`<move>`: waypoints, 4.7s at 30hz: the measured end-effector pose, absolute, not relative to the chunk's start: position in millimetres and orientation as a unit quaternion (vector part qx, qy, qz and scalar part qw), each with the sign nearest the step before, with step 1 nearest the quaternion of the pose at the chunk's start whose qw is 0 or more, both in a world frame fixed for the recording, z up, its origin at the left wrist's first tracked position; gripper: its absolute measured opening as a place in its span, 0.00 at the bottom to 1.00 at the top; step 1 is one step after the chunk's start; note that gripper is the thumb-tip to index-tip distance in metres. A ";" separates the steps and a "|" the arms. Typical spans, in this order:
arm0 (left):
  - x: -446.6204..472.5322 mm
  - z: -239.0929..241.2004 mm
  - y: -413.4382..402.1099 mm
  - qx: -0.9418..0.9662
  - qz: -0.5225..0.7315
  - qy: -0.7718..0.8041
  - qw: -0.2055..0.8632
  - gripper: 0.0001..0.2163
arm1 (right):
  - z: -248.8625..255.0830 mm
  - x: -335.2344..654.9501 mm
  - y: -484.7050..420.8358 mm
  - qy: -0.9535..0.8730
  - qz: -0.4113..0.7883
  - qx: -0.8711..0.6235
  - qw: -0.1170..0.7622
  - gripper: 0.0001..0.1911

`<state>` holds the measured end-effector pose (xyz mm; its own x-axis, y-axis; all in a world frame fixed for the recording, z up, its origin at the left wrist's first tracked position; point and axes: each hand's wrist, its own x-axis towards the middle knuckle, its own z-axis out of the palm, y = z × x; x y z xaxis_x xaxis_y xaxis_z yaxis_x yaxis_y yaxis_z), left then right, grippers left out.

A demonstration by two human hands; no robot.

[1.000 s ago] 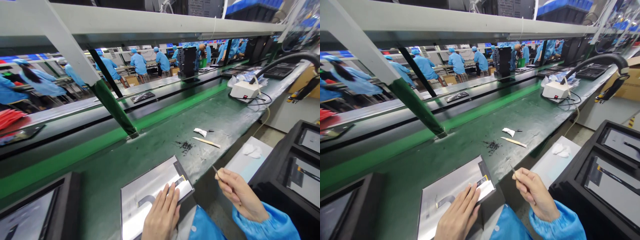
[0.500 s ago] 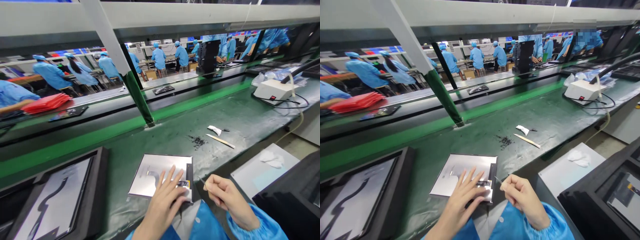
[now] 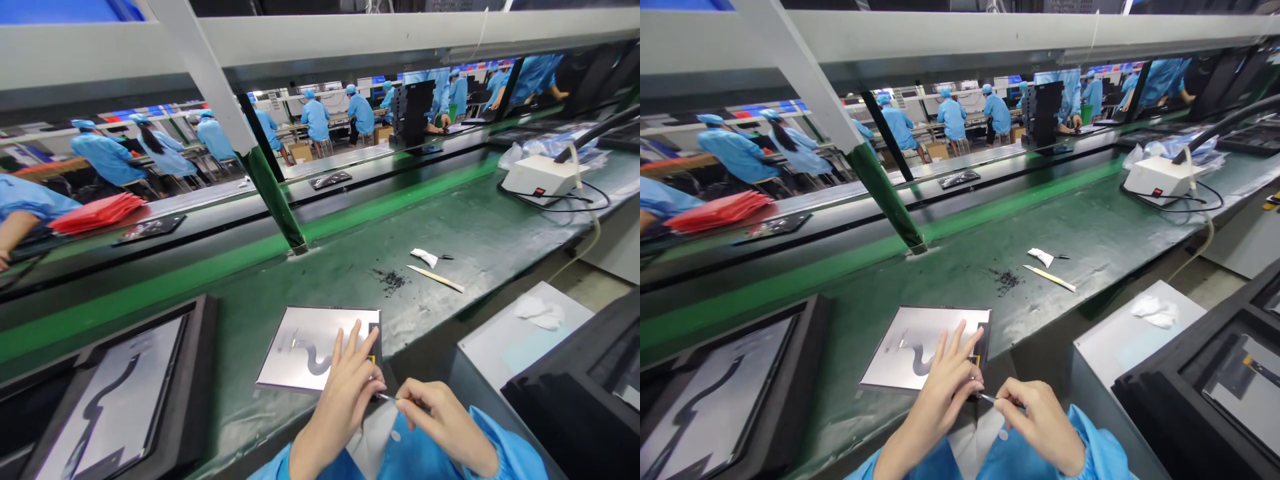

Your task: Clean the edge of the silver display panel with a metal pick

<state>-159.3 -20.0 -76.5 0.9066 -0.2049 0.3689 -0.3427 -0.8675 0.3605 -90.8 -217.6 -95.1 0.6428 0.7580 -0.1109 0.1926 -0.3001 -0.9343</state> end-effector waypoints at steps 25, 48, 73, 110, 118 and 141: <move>-169.4 -89.7 -25.4 0.967 0.195 -0.118 0.117 0.11 | -121.1 -102.3 -206.1 -0.189 0.383 -0.639 0.640 0.31; -162.6 -106.1 -15.8 0.946 0.208 -0.144 0.204 0.20 | -114.5 -96.1 -214.0 -0.150 0.407 -0.613 0.660 0.30; -164.0 -97.2 -18.0 0.940 0.190 -0.136 0.248 0.17 | -89.7 -77.7 -227.2 -0.164 0.341 -0.658 0.651 0.29; -141.4 -77.0 -22.2 0.967 0.138 -0.155 0.147 0.11 | -119.9 -101.3 -207.0 -0.177 0.323 -0.673 0.641 0.32; -154.4 -85.5 -32.2 0.953 0.191 -0.221 0.084 0.09 | -120.6 -106.6 -201.6 -0.151 0.336 -0.655 0.659 0.31; -140.7 -99.6 -18.2 0.933 0.151 -0.149 0.291 0.16 | -115.6 -97.4 -211.0 -0.122 0.386 -0.641 0.652 0.31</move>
<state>-140.7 -18.2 -99.6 0.9101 -0.1912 0.3678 -0.3662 -0.7865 0.4974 -97.4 -211.0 -115.6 0.6726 0.6597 -0.3352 -0.3467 -0.1193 -0.9304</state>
